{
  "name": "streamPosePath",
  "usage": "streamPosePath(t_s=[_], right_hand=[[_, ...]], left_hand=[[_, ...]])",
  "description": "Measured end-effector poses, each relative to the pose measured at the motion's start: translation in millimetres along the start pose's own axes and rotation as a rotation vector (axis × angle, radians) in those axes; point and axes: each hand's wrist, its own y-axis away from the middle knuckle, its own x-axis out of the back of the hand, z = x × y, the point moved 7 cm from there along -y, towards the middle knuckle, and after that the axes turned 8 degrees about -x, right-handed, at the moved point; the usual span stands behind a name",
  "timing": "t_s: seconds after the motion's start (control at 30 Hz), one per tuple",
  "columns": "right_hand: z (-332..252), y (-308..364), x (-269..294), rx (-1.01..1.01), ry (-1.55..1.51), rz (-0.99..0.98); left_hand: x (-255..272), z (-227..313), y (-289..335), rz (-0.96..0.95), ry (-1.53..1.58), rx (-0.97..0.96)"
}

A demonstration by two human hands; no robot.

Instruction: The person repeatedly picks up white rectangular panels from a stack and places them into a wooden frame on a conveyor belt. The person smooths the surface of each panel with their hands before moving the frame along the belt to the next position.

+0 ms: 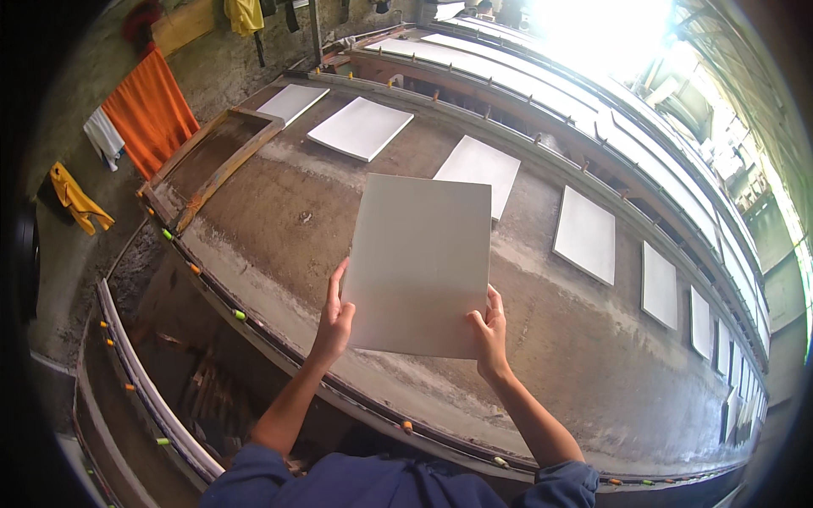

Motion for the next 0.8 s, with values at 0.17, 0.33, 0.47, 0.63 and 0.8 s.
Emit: streamPosePath(t_s=[0.17, 0.33, 0.47, 0.63, 0.8], right_hand=[[1.2, -6.4, -9.8, -0.006, -0.026, -0.009], [10.8, -18.9, -26.6, 0.025, -0.099, -0.042], [8.2, -37.5, -52.0, 0.056, -0.100, -0.028], [-0.1, -53.1, -97.6, 0.054, -0.084, -0.060], [20.9, -74.4, -166.1, -0.008, -0.090, -0.087]], left_hand=[[11.0, -16.9, -15.6, -0.025, -0.062, -0.064], [26.7, 8.2, -24.4, -0.037, -0.193, -0.081], [53.5, -3.5, -41.1, -0.021, -0.203, -0.098], [94.0, -11.1, -62.8, -0.036, -0.152, -0.082], [165.9, -14.9, -82.1, -0.093, -0.136, -0.119]])
